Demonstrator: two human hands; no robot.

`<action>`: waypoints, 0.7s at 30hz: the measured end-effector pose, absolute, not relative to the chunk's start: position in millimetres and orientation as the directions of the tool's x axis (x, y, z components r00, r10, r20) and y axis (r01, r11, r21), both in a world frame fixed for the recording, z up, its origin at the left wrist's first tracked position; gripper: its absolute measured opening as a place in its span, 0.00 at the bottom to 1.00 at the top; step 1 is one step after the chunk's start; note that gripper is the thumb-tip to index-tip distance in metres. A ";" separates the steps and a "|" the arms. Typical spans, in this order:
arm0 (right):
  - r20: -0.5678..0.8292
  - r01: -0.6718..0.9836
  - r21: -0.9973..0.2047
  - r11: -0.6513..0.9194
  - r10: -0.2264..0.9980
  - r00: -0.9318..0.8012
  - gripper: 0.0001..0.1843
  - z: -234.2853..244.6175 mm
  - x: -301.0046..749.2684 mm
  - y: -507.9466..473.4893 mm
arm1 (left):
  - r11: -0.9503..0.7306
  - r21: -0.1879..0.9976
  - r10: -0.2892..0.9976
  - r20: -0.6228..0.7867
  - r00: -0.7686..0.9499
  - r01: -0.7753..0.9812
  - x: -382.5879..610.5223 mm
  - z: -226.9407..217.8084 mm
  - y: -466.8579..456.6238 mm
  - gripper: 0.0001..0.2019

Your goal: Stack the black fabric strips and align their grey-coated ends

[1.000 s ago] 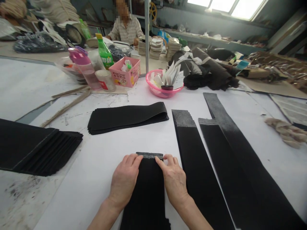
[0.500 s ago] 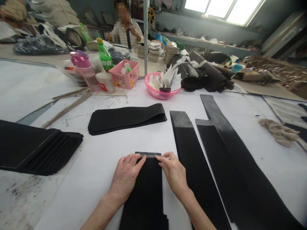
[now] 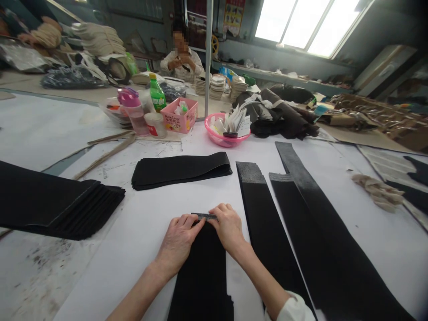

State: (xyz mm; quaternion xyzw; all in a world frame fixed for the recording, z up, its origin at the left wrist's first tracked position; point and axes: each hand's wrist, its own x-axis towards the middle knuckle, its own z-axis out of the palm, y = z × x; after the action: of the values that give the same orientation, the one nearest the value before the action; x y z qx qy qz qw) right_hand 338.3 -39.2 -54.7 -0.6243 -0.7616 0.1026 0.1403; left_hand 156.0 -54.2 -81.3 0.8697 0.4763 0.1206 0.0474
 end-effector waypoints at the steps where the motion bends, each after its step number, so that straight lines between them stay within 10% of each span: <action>1: 0.073 0.925 -0.312 0.214 0.977 -0.202 0.07 -56.5 334.4 -35.3 | -0.543 0.200 0.839 0.166 0.518 0.816 155.6 -81.2 -53.7 0.22; 21: -0.081 0.915 -0.275 0.296 0.941 -0.328 0.13 -52.2 330.2 -6.8 | -0.506 0.563 0.835 0.130 0.535 0.653 141.6 -73.0 -16.5 0.11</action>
State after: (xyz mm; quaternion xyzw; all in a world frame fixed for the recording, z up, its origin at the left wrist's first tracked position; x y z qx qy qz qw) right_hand 330.2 -6.8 -52.2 -0.5775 -0.8034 0.1366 0.0480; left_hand 141.6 -16.5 -73.0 0.8452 0.4400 0.1970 0.2308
